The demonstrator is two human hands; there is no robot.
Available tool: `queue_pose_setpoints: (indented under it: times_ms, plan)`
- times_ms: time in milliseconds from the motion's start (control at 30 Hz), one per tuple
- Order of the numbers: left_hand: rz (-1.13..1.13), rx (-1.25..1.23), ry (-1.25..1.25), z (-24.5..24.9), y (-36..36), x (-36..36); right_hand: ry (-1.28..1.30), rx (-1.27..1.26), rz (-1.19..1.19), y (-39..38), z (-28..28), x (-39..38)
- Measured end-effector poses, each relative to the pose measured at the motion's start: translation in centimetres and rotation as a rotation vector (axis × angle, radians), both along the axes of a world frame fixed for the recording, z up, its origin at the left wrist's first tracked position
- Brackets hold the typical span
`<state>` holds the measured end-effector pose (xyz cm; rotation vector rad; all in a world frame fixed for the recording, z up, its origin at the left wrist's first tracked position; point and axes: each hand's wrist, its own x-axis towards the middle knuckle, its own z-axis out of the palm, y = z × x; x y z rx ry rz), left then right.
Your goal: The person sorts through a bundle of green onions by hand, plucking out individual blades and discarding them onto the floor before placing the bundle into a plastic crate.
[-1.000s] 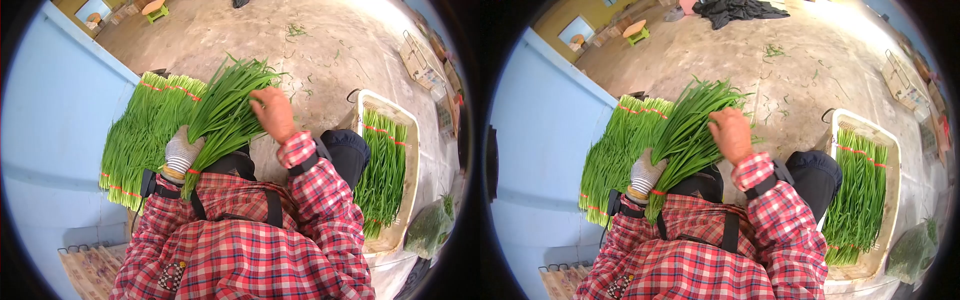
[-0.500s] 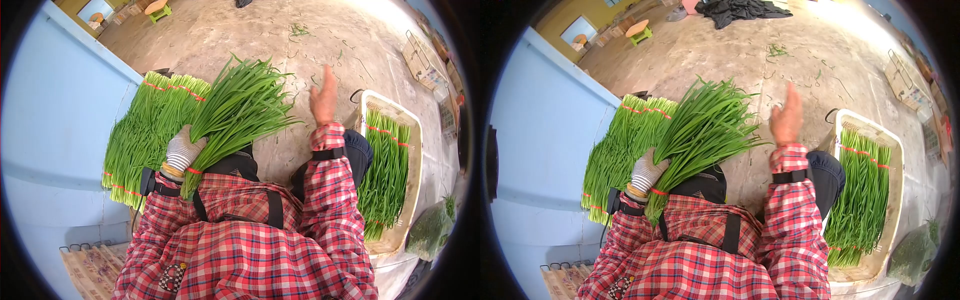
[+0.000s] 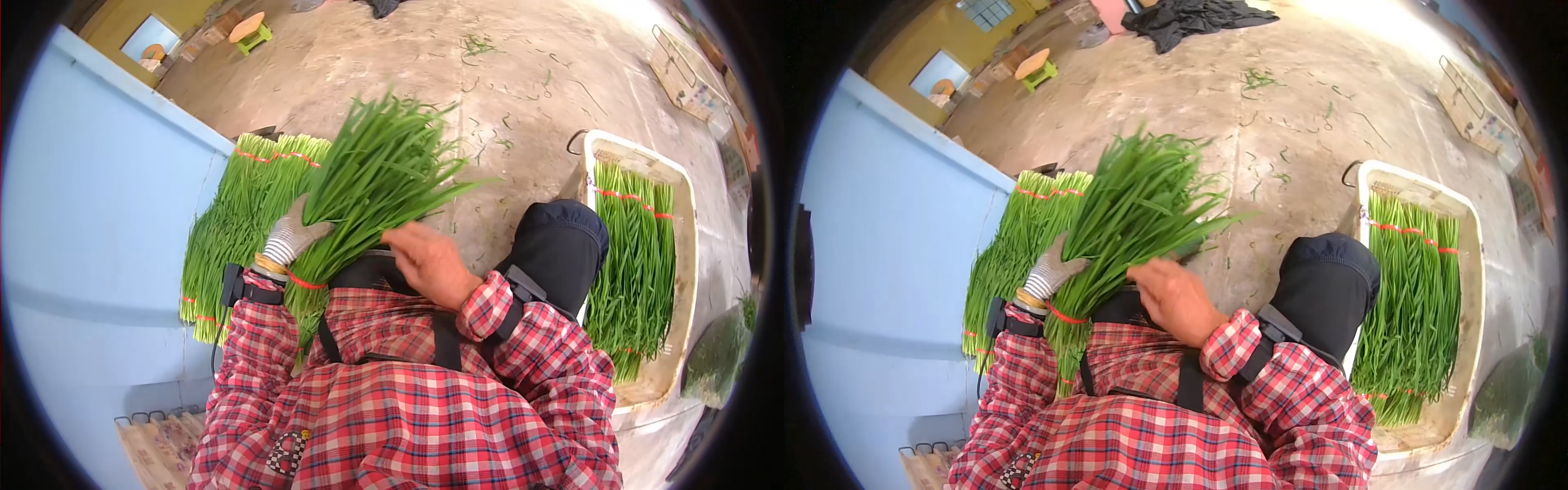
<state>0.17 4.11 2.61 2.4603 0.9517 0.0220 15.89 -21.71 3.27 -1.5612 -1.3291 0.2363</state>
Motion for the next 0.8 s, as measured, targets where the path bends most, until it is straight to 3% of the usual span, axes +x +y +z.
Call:
queue_pose_setpoints:
  times_ms: [267, 400, 467, 567, 700, 800]
  plan:
    - [0.032, -0.010, 0.070, 1.6, -2.0, 1.9, 0.088, -0.062, -0.277, 4.6, -1.8, 2.6]
    - [0.077, -0.030, 0.156, 3.1, -3.0, 2.6, 0.082, -0.041, -0.297, 4.8, -1.7, 2.3]
    - [0.078, -0.055, 0.111, 2.9, -2.7, 2.5, 0.253, -0.170, -0.315, 4.8, -2.6, 2.5]
    - [0.078, -0.043, 0.124, 2.8, -2.7, 2.5, 0.285, -0.170, -0.319, 4.9, -3.5, 2.4]
    - [0.083, -0.083, 0.109, 2.7, -2.6, 2.3, 0.276, -0.170, -0.246, 5.5, -2.5, 2.9]
    - [0.092, -0.063, 0.122, 2.4, -2.4, 2.4, 0.110, -0.194, -0.213, 6.1, -2.0, 3.1]
